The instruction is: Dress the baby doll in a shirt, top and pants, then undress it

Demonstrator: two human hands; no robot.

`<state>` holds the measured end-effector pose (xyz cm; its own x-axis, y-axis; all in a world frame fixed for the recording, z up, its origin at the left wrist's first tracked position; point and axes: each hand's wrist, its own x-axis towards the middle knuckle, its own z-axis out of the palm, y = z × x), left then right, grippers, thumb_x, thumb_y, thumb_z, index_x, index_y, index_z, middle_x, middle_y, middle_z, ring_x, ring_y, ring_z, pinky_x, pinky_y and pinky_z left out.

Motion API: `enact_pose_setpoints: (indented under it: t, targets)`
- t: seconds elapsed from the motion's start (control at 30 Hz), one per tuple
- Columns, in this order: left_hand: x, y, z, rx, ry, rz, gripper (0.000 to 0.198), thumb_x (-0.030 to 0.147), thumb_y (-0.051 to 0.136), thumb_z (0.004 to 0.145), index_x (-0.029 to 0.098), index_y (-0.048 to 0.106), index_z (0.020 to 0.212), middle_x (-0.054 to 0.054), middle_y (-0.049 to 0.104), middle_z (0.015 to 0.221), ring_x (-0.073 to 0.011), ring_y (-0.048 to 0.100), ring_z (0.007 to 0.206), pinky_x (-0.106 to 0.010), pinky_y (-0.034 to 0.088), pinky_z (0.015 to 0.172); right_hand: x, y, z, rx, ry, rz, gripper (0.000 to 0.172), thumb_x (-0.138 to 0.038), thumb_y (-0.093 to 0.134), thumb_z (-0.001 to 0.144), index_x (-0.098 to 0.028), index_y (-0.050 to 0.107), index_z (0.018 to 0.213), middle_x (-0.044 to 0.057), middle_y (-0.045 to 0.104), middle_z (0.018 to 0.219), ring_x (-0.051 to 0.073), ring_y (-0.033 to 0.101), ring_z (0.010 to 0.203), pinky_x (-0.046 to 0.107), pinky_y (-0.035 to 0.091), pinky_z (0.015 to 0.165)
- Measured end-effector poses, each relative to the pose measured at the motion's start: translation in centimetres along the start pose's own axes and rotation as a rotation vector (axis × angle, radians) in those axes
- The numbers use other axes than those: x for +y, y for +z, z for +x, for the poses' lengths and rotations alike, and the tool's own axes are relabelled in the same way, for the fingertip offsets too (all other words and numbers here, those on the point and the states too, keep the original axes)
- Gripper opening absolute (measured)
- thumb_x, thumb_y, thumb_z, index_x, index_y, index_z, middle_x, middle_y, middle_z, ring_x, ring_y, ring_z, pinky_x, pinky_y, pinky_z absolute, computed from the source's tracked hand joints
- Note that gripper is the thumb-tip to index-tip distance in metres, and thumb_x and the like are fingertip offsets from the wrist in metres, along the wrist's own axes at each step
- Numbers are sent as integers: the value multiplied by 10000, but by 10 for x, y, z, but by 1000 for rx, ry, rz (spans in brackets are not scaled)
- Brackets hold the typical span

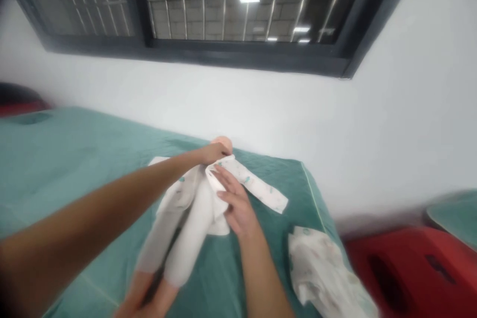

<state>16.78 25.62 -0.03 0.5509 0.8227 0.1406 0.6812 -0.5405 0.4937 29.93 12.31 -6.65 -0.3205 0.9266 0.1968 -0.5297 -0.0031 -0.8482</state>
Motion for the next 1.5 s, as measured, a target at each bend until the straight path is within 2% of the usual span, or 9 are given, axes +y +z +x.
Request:
enact_pose_setpoints:
  t: [0.3,0.6,0.7,0.97,1.07,1.17,1.27,1.37,1.5]
  targets:
    - [-6,-9,-17,-180,-67,-145,727,361,714,717,222,498,1397,-62,613,1353,-189,595,1194,-235,458,975,-7,13,-3,24,75,-103,513,-239,771,709,-245,655,1208,92,654,1301,253,539,1284,382,423,1068]
    - [-10,20,-7,208,-160,-121,379,106,557,748,168,666,1105,-71,691,1166,-205,610,1113,-285,474,959,-16,11,-4,15,150,-237,436,-254,788,734,-239,668,1153,94,667,1272,154,684,813,230,548,653]
    - [-16,22,-13,338,-242,-230,317,148,515,798,164,644,1087,-80,693,1139,-194,628,1041,-310,487,932,-14,8,-2,2,174,-313,387,-259,771,760,-234,670,1133,108,671,1262,30,501,478,154,391,401]
    - [-34,34,-27,577,-203,-610,394,-5,436,742,170,614,1047,-45,693,1116,-144,625,1046,-283,469,984,-9,4,0,10,166,-303,332,-294,741,786,-216,679,1103,120,734,1101,71,501,416,201,389,349]
    - [-31,38,-47,618,-185,-496,417,19,464,757,182,590,1119,-60,645,1217,-176,576,1158,-319,449,1038,-7,5,2,94,67,-243,300,-315,754,780,-212,698,1056,107,750,1014,127,616,522,222,457,414]
    - [-24,44,-86,622,-131,-283,347,124,473,853,198,567,1178,-72,611,1252,-195,527,1216,-345,431,1070,-3,6,7,220,-96,-282,279,-323,773,765,-220,718,1018,106,714,1160,223,689,997,297,573,772]
    - [-27,55,-139,607,-61,-174,311,230,430,939,207,542,1228,-73,549,1365,-191,463,1305,-365,364,1147,4,9,8,167,-223,-609,271,-310,757,783,-250,731,1046,63,631,1334,247,466,1357,430,319,1171]
    - [-44,68,-192,595,-110,-153,328,247,399,962,211,527,1262,-66,513,1421,-191,393,1377,-395,293,1203,16,18,-2,67,-269,-926,364,-309,732,808,-307,698,1171,11,512,1466,249,278,1472,513,117,1231]
    - [-67,81,-240,552,-228,-114,390,229,413,937,209,490,1319,-77,523,1411,-205,424,1356,-421,338,1176,29,33,-33,60,-254,-1041,460,-318,682,853,-350,613,1306,-25,381,1551,248,151,1510,560,62,1222]
